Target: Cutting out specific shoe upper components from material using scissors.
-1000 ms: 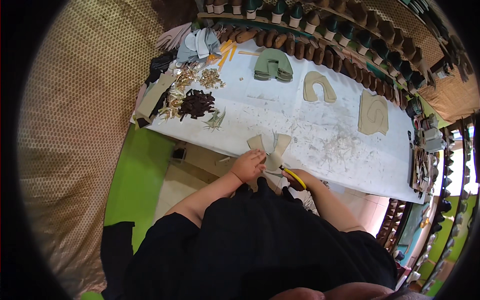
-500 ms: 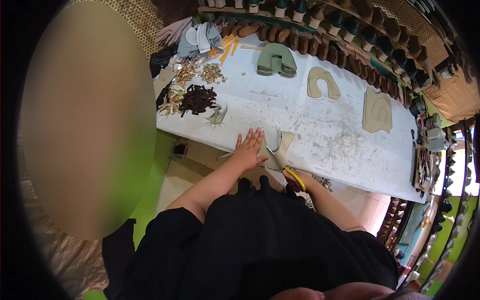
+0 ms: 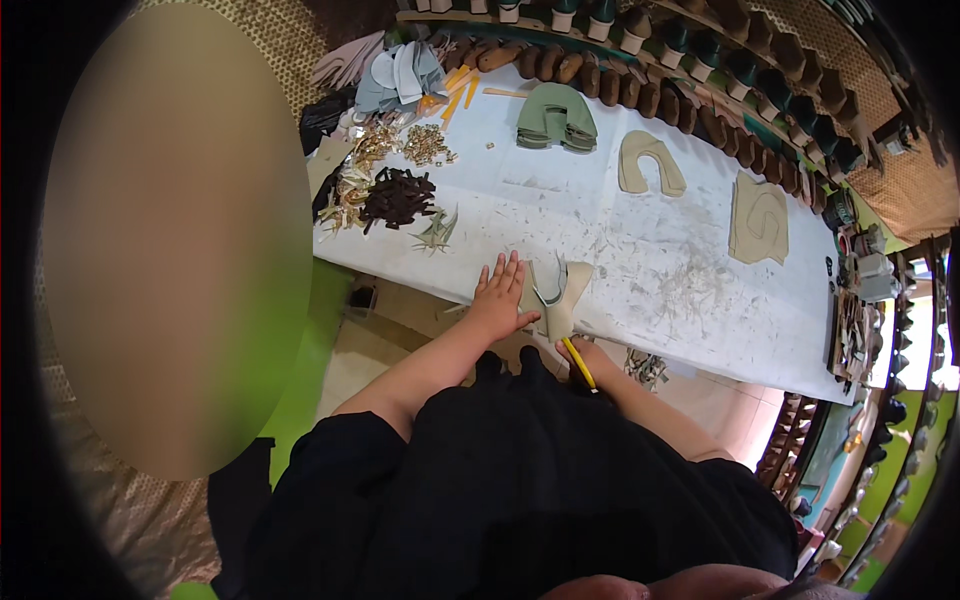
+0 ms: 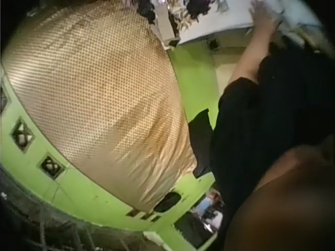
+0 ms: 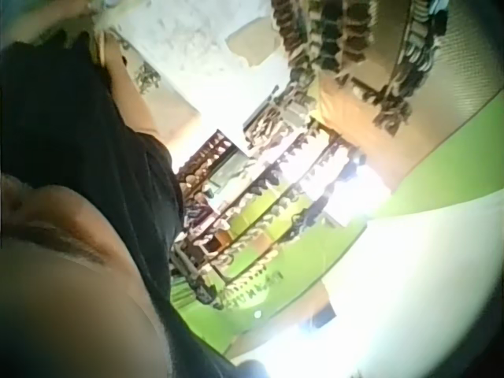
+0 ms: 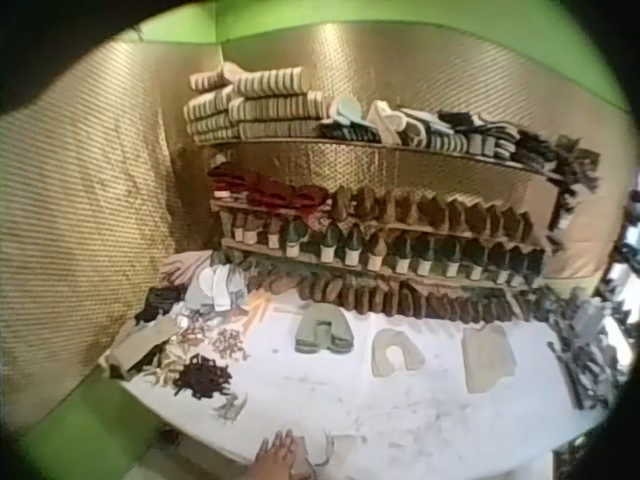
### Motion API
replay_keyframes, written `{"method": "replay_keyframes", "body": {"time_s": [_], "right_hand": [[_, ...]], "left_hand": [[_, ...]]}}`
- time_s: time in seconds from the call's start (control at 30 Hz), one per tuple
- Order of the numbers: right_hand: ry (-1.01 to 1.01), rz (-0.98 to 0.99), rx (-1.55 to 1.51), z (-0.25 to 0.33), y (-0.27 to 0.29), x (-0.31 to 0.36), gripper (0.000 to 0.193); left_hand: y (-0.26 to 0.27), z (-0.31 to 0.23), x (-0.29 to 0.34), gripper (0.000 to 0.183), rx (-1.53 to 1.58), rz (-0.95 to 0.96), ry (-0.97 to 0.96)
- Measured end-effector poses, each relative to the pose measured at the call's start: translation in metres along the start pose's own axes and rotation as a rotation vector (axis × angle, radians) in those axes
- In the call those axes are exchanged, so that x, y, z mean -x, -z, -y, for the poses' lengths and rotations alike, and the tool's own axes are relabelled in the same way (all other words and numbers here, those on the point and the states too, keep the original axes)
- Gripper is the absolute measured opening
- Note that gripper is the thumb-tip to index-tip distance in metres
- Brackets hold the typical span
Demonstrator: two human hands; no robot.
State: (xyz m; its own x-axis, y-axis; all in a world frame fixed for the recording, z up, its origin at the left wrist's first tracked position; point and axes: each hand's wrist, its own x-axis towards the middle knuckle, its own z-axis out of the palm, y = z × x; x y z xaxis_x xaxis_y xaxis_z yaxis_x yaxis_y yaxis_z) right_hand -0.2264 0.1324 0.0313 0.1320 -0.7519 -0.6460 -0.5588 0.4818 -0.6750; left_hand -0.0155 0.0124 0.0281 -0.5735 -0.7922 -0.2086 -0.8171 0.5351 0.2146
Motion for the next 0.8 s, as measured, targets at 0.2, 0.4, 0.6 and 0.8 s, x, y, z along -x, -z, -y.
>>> {"method": "replay_keyframes", "body": {"time_s": [0.2,0.4,0.6,0.8], "right_hand": [[-0.01,-0.032,-0.009,-0.007,-0.013,-0.006,0.066],[0.03,-0.047,-0.068,-0.005,-0.012,-0.003,0.056],[0.121,0.058,-0.163,-0.025,0.0,-0.005,0.052],[0.012,0.129,-0.061,0.002,0.023,0.016,0.065]], "left_hand": [[0.002,-0.001,0.0,0.102,0.004,0.001,0.003],[0.002,0.0,0.001,0.101,0.009,0.001,0.009],[0.004,0.0,0.001,0.1,0.01,0.02,0.011],[0.006,-0.001,0.001,0.099,0.005,0.043,0.019]]}}
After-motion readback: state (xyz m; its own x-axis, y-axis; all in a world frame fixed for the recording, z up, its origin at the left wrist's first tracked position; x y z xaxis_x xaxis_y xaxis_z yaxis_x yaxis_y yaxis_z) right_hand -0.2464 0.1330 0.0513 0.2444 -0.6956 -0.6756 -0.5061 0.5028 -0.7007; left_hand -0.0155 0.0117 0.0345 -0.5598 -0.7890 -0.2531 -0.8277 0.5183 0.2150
